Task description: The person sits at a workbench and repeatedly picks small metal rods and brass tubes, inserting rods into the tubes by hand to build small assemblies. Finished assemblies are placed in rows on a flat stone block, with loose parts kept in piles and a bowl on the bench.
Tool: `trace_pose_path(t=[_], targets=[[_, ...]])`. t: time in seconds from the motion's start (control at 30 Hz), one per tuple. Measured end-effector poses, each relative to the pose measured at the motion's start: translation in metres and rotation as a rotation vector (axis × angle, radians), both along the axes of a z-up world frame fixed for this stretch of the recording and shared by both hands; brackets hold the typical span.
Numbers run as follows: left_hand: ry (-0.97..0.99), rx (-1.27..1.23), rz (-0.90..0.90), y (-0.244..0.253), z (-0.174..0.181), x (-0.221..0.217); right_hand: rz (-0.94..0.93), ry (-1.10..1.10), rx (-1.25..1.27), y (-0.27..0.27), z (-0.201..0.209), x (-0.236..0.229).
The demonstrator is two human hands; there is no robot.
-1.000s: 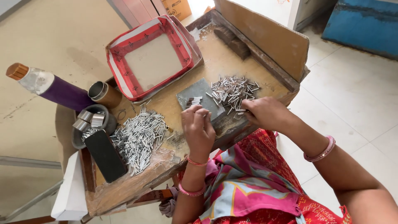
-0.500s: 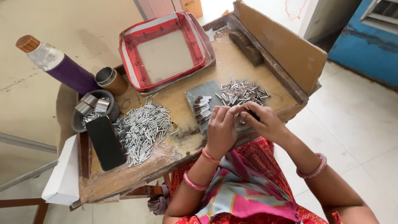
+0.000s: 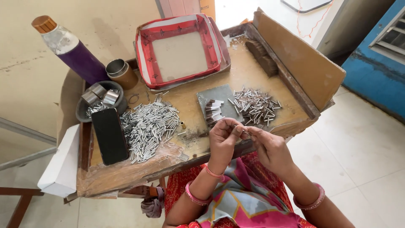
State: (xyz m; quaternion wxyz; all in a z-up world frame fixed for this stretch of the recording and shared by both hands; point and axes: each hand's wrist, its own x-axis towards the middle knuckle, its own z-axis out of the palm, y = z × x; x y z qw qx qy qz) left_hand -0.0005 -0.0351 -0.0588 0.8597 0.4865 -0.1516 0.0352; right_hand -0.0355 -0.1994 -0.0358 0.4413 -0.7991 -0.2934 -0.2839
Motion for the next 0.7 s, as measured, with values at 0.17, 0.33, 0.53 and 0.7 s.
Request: trace_pose_path(t=[0.17, 0.33, 0.53, 0.7], targets=[[-0.013, 0.027, 0.015, -0.001, -0.012, -0.014, -0.021, 0.326, 0.051, 0.004, 0.011, -0.02], [0.036, 0.03, -0.054, 0.0, -0.018, -0.028, 0.035, 0.448, 0.142, 0.0, -0.008, -0.033], [0.076, 0.022, -0.101, -0.006, -0.026, -0.037, 0.031, 0.465, 0.201, -0.004, -0.023, -0.043], [-0.012, 0.147, -0.115, -0.006, -0.042, -0.035, 0.061, 0.456, 0.245, -0.004, -0.032, -0.047]])
